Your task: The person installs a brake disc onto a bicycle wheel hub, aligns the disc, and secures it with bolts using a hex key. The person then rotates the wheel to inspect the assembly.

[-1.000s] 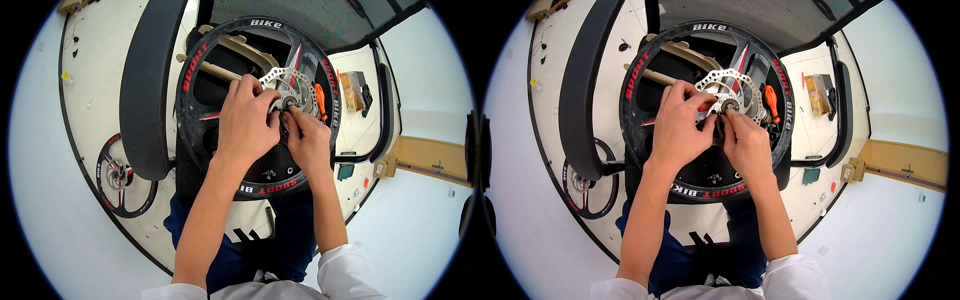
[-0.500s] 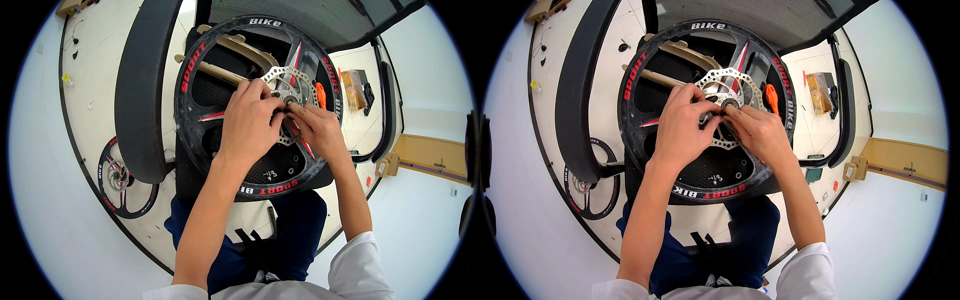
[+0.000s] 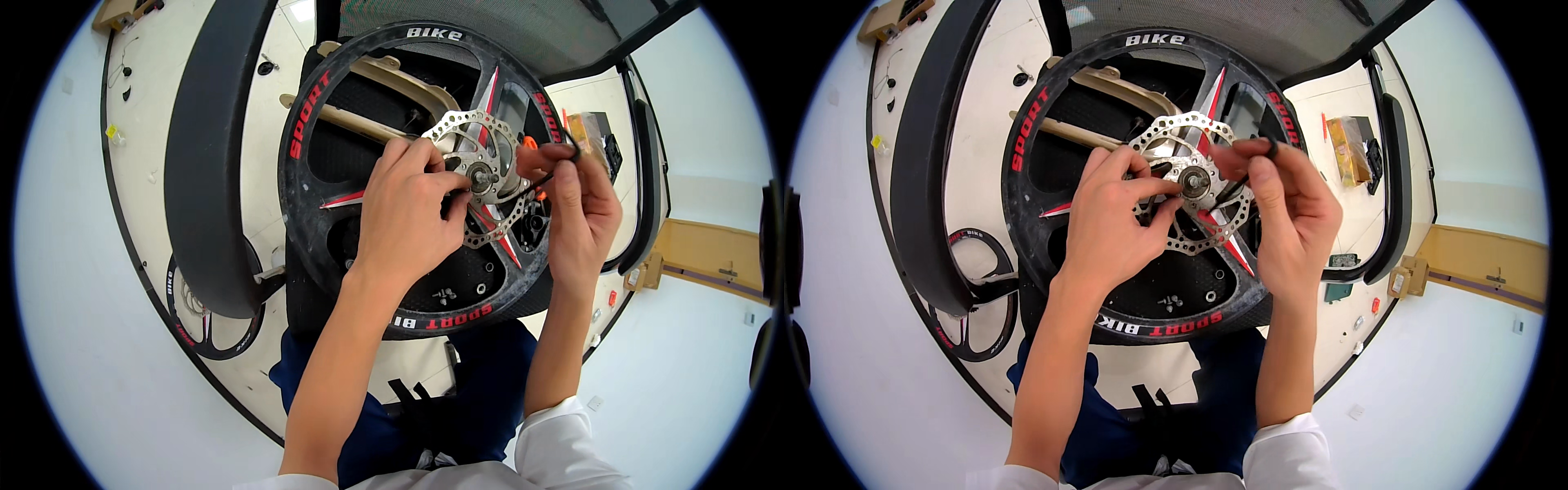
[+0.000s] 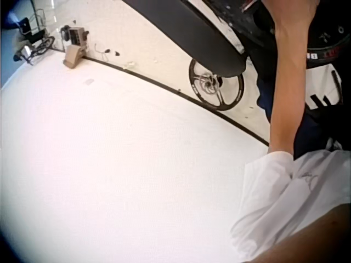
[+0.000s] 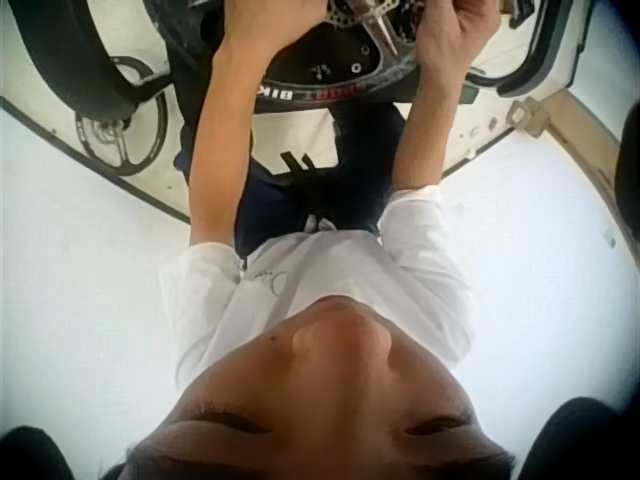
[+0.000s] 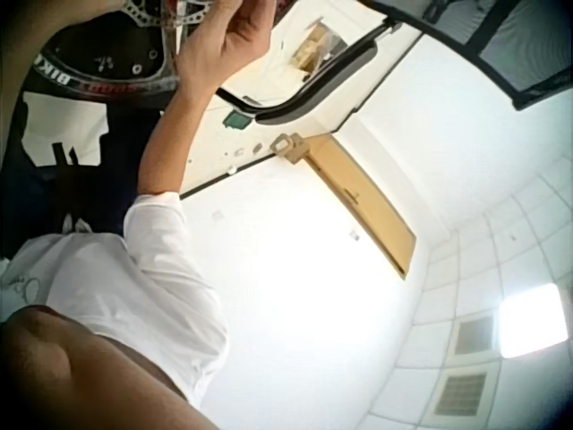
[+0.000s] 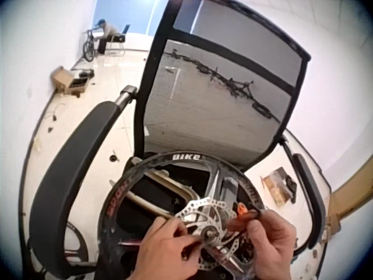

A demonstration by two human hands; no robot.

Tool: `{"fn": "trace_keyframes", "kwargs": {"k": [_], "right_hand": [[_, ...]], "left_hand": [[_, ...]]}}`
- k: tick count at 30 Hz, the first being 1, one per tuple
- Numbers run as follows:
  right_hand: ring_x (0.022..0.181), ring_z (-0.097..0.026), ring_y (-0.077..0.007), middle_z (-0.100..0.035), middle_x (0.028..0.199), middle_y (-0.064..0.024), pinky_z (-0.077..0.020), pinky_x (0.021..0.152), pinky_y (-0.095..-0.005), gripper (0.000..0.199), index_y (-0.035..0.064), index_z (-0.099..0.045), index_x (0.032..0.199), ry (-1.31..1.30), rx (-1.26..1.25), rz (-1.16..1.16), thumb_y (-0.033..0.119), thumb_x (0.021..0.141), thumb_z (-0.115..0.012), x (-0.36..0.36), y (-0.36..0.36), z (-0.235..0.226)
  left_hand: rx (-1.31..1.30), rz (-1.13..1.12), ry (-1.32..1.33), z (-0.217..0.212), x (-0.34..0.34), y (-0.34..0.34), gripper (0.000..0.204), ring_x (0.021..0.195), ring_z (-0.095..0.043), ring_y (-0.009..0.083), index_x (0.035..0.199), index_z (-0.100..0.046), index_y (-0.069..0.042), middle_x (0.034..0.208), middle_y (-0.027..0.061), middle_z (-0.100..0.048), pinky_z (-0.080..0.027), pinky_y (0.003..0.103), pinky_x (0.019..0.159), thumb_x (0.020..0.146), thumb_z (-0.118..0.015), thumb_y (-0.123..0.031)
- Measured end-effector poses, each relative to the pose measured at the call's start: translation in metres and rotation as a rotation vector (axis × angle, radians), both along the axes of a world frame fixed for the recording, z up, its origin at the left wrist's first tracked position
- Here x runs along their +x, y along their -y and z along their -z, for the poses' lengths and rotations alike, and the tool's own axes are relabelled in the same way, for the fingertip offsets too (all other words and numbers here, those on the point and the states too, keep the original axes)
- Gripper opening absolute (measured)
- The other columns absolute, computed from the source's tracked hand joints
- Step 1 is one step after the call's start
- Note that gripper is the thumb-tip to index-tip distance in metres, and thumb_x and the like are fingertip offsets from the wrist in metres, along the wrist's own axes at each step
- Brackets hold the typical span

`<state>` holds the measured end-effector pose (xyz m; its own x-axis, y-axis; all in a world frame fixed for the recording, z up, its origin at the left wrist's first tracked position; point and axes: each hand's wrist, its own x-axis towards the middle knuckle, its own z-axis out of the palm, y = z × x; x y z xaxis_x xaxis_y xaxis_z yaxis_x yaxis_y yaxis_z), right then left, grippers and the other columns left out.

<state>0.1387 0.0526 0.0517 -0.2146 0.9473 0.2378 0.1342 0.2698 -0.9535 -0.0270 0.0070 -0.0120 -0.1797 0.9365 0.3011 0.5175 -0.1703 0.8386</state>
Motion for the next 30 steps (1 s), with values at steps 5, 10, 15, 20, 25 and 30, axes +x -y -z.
{"fn": "trace_keyframes", "kwargs": {"k": [5,10,15,20,25,30], "right_hand": [[0.090,-0.075,-0.0223,-0.075,0.106,-0.0193,-0.0582,0.079,-0.0300,0.019,-0.0073,-0.063,0.113,-0.037,-0.016,0.054,0.008,0.105,-0.056,-0.004,-0.001,0.006],[0.098,-0.075,-0.0275,-0.074,0.107,-0.0213,-0.0595,0.083,-0.0312,0.018,-0.0072,-0.060,0.116,-0.094,-0.024,0.026,0.007,0.106,-0.054,0.002,0.004,0.023],[0.102,-0.073,-0.0298,-0.072,0.110,-0.0229,-0.0596,0.093,-0.0394,0.018,-0.0085,-0.059,0.118,-0.180,-0.066,-0.025,0.003,0.106,-0.053,-0.003,0.005,0.025],[0.104,-0.073,-0.0288,-0.072,0.108,-0.0206,-0.0590,0.094,-0.0394,0.020,-0.0099,-0.058,0.121,-0.211,-0.040,-0.035,-0.002,0.103,-0.054,-0.002,0.005,0.030],[0.097,-0.075,-0.0307,-0.074,0.101,-0.0231,-0.0615,0.087,-0.0365,0.018,-0.0108,-0.063,0.114,0.035,0.082,-0.010,0.002,0.103,-0.058,-0.002,0.009,0.022],[0.081,-0.075,-0.0173,-0.078,0.088,-0.0142,-0.0596,0.073,-0.0268,0.011,-0.0084,-0.075,0.095,0.164,0.213,0.081,-0.003,0.086,-0.078,-0.001,0.012,0.022]], "left_hand": [[0.016,0.010,-0.075,-0.001,0.002,0.000,0.020,0.087,-0.054,0.0239,0.091,-0.081,-0.008,0.084,0.0045,-0.057,-0.049,0.034,0.076,0.072,-0.081,-0.005],[0.043,0.022,-0.060,0.002,0.000,-0.002,0.016,0.083,-0.052,0.0223,0.089,-0.081,-0.009,0.081,0.0016,-0.056,-0.048,0.034,0.073,0.073,-0.079,-0.005],[0.006,0.042,-0.092,0.001,-0.001,-0.001,0.023,0.085,-0.053,0.0232,0.096,-0.082,-0.010,0.083,0.0027,-0.058,-0.048,0.034,0.075,0.073,-0.079,-0.003],[-0.002,0.055,-0.055,-0.006,0.000,-0.003,0.026,0.086,-0.053,0.0241,0.098,-0.081,-0.009,0.085,0.0034,-0.059,-0.047,0.034,0.075,0.073,-0.080,-0.004],[0.019,0.015,-0.060,0.001,0.000,-0.003,0.023,0.085,-0.054,0.0243,0.094,-0.080,-0.007,0.085,0.0037,-0.060,-0.047,0.035,0.073,0.071,-0.082,-0.004],[0.075,0.021,-0.065,0.006,0.002,-0.002,0.025,0.084,-0.055,0.0237,0.092,-0.080,-0.008,0.084,0.0036,-0.060,-0.048,0.035,0.070,0.068,-0.084,-0.004]]}}
